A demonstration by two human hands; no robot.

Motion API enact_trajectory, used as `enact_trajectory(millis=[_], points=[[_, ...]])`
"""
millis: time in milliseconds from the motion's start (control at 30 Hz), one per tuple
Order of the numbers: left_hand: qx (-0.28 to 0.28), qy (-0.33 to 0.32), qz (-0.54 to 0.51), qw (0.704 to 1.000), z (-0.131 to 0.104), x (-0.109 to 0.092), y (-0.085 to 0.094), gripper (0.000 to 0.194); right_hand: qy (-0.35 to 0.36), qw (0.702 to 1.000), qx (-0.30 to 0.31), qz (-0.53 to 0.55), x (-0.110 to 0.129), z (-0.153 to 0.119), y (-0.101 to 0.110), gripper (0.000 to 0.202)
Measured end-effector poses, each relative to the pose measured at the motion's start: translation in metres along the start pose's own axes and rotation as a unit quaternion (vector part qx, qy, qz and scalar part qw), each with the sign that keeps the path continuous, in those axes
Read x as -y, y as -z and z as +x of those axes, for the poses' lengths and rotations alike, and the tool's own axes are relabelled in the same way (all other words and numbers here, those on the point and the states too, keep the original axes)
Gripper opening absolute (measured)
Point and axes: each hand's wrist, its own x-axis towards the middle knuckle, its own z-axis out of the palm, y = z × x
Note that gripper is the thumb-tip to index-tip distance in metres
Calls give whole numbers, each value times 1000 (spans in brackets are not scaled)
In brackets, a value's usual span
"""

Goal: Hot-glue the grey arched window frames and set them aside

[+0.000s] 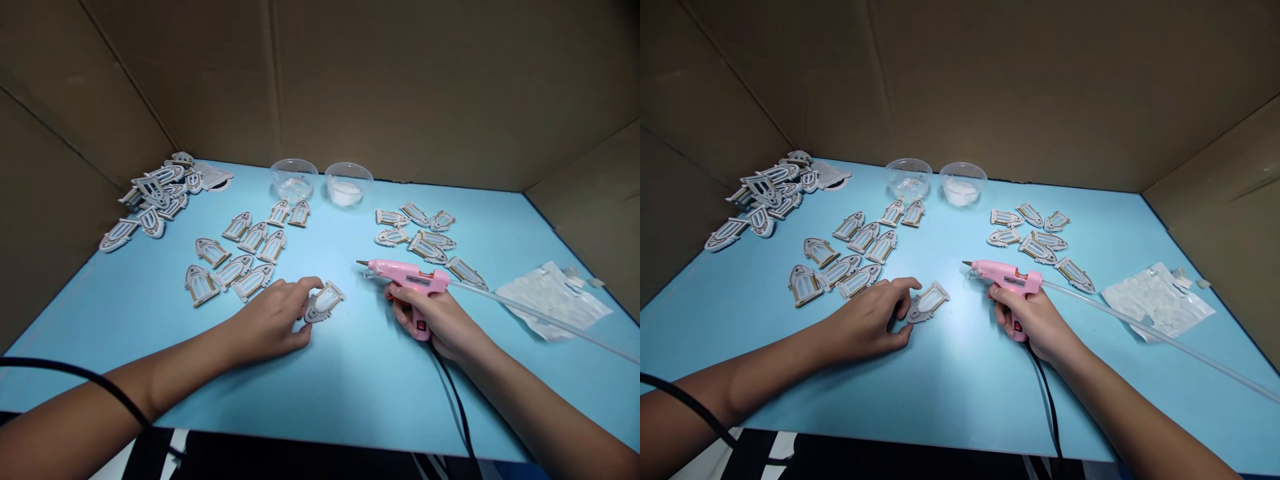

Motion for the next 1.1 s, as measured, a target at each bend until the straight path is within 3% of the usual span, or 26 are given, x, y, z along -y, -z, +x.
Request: enact_trajectory(millis=[100, 200, 267, 400, 467, 700, 800, 933, 1033, 1100], points=[[-3, -5, -11, 1000, -1, -1, 0, 46, 31, 999, -13, 29, 0, 0, 7, 39], [30, -66, 19, 997, -1, -1, 2, 61, 49, 997, -27, 55, 3, -1, 12, 40], [29, -67, 87, 994, 1, 4, 7, 67, 59, 996, -37, 64, 6, -2, 14, 39], [-50, 124, 228, 964, 9, 22, 21, 53, 61, 996, -30, 60, 6, -4, 14, 40], [-54, 173, 242, 953, 12, 29, 27, 49, 54, 997, -21, 53, 4, -4, 12, 40], [29, 13, 114, 993, 6, 5, 13, 48, 49, 999, -4, 15, 0, 0, 6, 43], [24, 17, 76, 997, 4, 0, 6, 53, 47, 998, 15, -38, -4, -1, 5, 40], [21, 27, 8, 999, 6, 5, 6, 53, 33, 979, 57, -191, -6, -8, 1, 32], [6, -4, -51, 999, 6, 7, 6, 58, 118, 951, 71, -276, -5, -16, -9, 21], [13, -43, -73, 996, 5, 7, 6, 65, 194, 929, 82, -306, -5, -20, -15, 24]])
